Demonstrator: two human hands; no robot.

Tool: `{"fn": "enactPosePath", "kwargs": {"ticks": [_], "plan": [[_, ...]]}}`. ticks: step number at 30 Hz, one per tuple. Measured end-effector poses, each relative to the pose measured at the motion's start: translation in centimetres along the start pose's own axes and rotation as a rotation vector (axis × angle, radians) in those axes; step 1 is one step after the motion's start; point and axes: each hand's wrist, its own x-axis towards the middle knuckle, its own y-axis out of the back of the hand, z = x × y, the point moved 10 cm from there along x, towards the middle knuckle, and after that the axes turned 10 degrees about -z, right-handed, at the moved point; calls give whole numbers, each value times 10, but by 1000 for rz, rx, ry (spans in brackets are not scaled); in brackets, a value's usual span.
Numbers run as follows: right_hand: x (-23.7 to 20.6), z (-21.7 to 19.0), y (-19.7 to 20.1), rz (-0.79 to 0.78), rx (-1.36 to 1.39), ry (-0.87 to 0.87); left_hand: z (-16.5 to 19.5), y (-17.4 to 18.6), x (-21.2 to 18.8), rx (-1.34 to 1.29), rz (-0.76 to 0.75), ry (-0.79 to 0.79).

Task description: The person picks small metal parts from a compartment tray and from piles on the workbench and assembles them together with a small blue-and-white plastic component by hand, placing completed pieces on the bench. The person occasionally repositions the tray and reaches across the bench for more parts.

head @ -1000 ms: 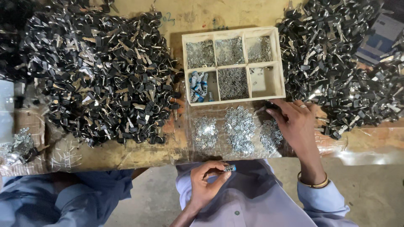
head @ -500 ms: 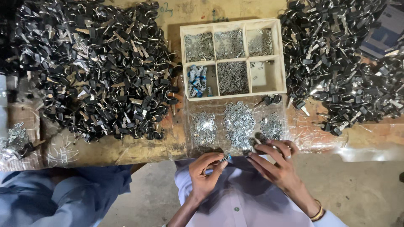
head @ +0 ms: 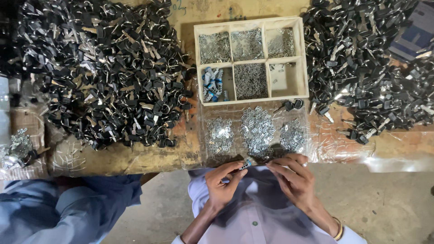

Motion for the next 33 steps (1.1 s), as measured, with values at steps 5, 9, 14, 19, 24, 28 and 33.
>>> {"fn": "enactPosePath", "kwargs": {"ticks": [5, 9, 14, 19, 24, 28, 33], "plan": [[15, -8, -15, 16, 137, -63, -5, 0, -1, 14, 0, 38], [18, -10, -25, -25, 251, -111, -9, 4, -4, 9, -2, 50], [15, -9, -32, 53, 253, -172, -7, 5, -6, 52, -27, 23], [14, -11, -42, -28, 156, -185, 9, 4, -9, 198, -52, -103], [28, -23, -46, -230, -77, -86, 17, 15, -11, 209, -29, -160], [43, -44, -41, -147, -245, -23, 0, 37, -16, 134, 47, 7], [51, -51, -50, -214, -264, -19, -13, 46, -22, -73, 85, 61]]}}
